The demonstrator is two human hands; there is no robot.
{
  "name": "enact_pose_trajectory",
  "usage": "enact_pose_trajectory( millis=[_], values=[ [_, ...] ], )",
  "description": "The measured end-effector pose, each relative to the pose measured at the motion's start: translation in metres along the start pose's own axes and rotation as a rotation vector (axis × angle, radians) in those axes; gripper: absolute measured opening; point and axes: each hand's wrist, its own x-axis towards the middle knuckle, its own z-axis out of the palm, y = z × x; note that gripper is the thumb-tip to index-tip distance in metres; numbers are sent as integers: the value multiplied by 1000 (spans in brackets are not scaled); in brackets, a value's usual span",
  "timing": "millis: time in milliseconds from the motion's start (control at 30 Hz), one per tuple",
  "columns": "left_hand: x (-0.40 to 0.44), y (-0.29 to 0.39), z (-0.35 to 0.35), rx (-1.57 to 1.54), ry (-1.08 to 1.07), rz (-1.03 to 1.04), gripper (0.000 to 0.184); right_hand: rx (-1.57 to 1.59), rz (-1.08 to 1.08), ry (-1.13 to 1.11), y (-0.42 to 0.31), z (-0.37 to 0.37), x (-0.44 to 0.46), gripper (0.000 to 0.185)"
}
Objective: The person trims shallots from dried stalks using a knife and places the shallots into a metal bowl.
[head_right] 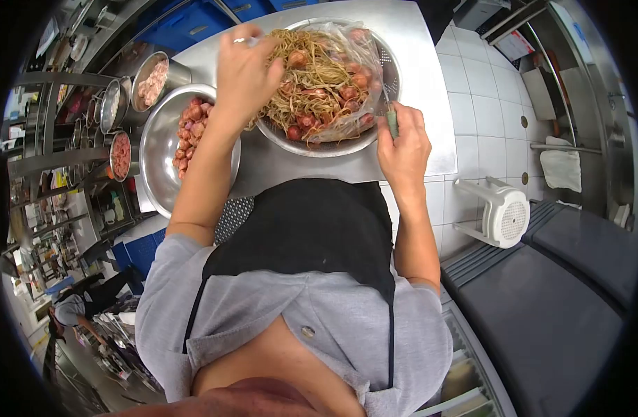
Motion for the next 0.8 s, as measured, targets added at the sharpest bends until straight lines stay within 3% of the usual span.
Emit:
enact_pose_trajectory(
  millis=[67, 133, 200, 267, 300, 367, 400, 433, 567, 700, 800],
  values=[
    [9, 8, 14, -62, -72, -25, 25, 38, 8, -39, -4, -1, 3, 31],
    [16, 2, 44, -102, -181, -47, 24, 106, 44, -81, -6, 3, 2, 33],
    [17, -1, 55, -185, -160, -58, 24, 217, 102, -133, 0, 7, -1, 36],
    [13, 8, 51, -205, -118, -100, 28, 267, 179, -167, 7, 8, -4, 37],
    [6, 14, 46, -274, 11, -55, 31, 296, 207, -179, 5, 7, -5, 37],
    [-3, 33, 36, -517, 245, 11, 36, 363, 250, -198, -5, 3, -3, 37],
    [-7, 41, 27, -641, 219, 12, 37, 400, 269, -203, -10, 2, 0, 36],
    [-11, 45, 21, -769, 193, 13, 38, 393, 256, -209, -14, 3, 1, 37],
    [-48, 26, 53, -578, 148, -121, 43, 411, 205, -247, -13, 9, 9, 44],
    [-70, 15, 40, -643, 26, -357, 52, 409, -101, -240, -33, 16, 20, 49],
    [-72, 16, 32, -751, 149, -271, 53, 288, -161, -366, -50, 20, 24, 47]
  ],
)
